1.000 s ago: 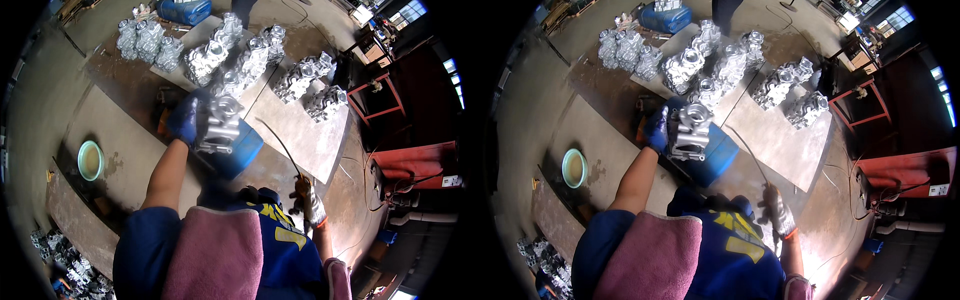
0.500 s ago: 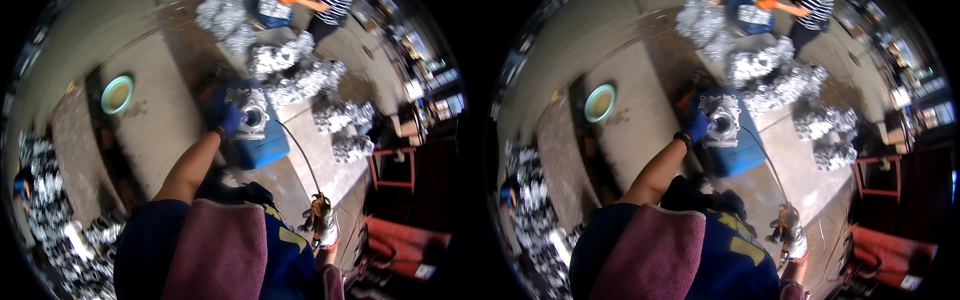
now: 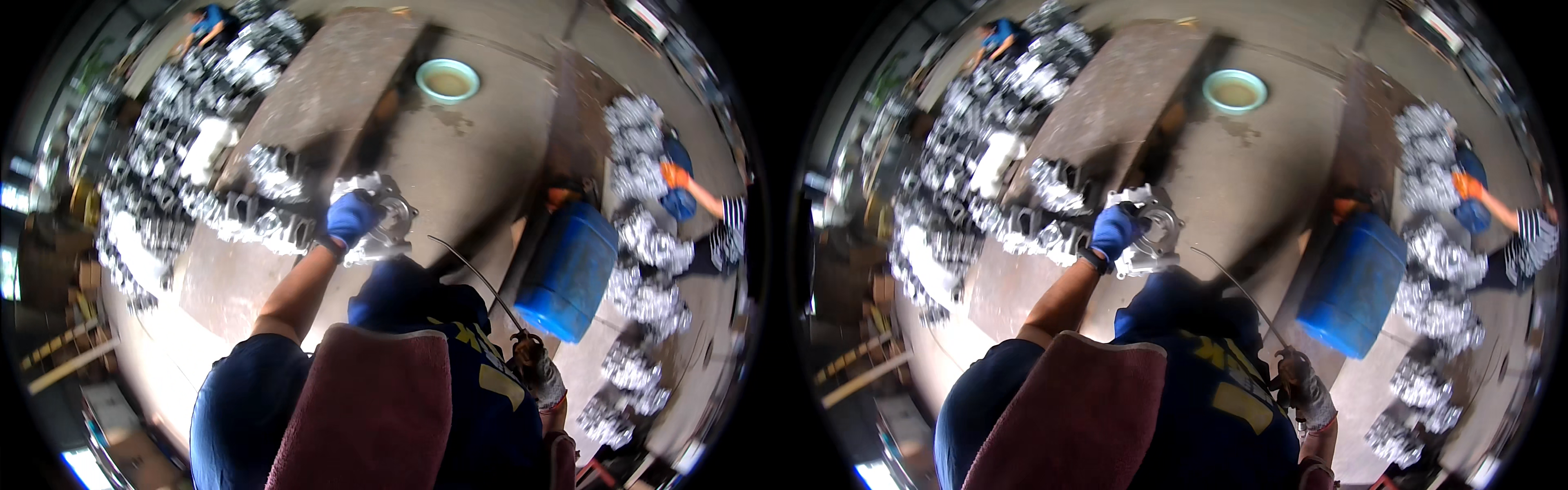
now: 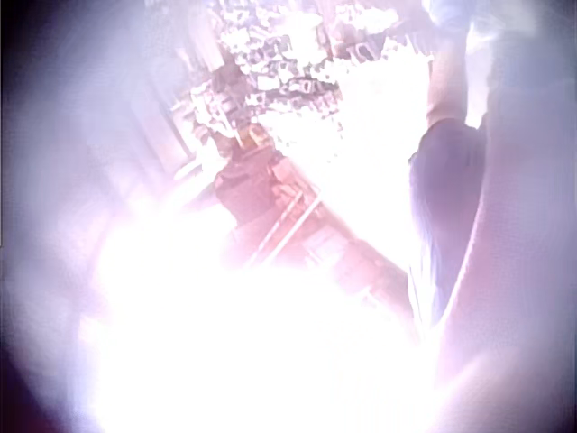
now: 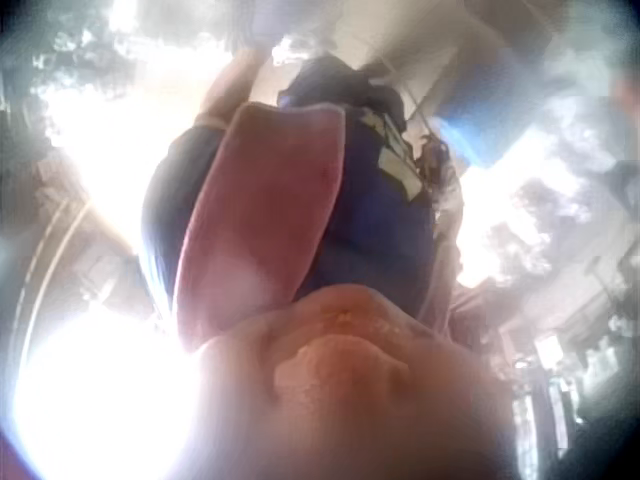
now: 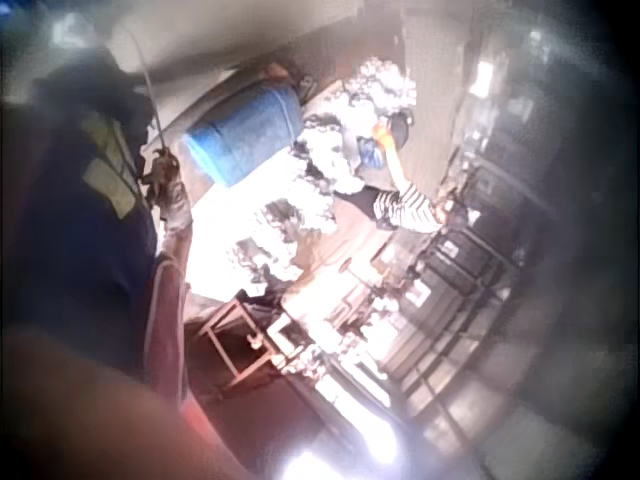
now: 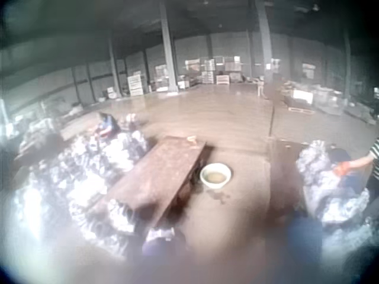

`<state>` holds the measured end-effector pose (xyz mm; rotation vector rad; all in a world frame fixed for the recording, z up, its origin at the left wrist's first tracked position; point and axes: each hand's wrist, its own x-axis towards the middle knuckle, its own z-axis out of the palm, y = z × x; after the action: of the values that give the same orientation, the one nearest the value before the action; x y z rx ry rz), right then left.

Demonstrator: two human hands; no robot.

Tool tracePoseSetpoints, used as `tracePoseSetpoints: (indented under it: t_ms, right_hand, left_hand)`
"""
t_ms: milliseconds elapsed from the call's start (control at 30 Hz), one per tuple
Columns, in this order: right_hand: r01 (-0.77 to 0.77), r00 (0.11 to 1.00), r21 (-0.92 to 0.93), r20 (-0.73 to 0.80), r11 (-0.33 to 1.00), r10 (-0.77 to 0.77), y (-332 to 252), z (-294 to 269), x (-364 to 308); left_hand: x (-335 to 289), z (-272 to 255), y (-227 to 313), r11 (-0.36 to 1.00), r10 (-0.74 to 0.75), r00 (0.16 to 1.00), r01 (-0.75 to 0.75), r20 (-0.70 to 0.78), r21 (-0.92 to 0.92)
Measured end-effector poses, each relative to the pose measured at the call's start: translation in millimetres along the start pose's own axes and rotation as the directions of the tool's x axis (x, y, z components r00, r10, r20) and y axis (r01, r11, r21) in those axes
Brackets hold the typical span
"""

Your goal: The person cleans metal parts with a spray nozzle, turning them over to reach different sides and placing them on a container.

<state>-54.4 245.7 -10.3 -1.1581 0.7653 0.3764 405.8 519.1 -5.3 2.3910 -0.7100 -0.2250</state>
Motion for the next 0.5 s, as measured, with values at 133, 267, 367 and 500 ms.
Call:
tracePoseSetpoints:
  t_ms: [133,267,367,500]
  right_hand:
    - [0.207,0.974,-0.601,0.054,0.772,-0.219,-43,22,27]
    - [0.467,0.796,-0.882,0.388,0.064,-0.464,-73,54,83]
    - [0.531,0.613,-0.777,0.628,-0.338,-0.48,-91,89,140]
    - [0.525,0.454,-0.629,0.776,-0.573,-0.437,-113,142,215]
  left_hand:
    - [-37,-55,-100,0.878,-0.405,0.9,0.334,-0.16,-0.342]
    - [-47,-105,-175,0.766,-0.61,0.692,0.391,-0.386,-0.51]
    - [-52,-155,-200,0.489,-0.669,0.691,0.131,-0.275,-0.862]
    - [-57,-194,-262,0.576,-0.678,0.695,0.302,-0.238,-0.76]
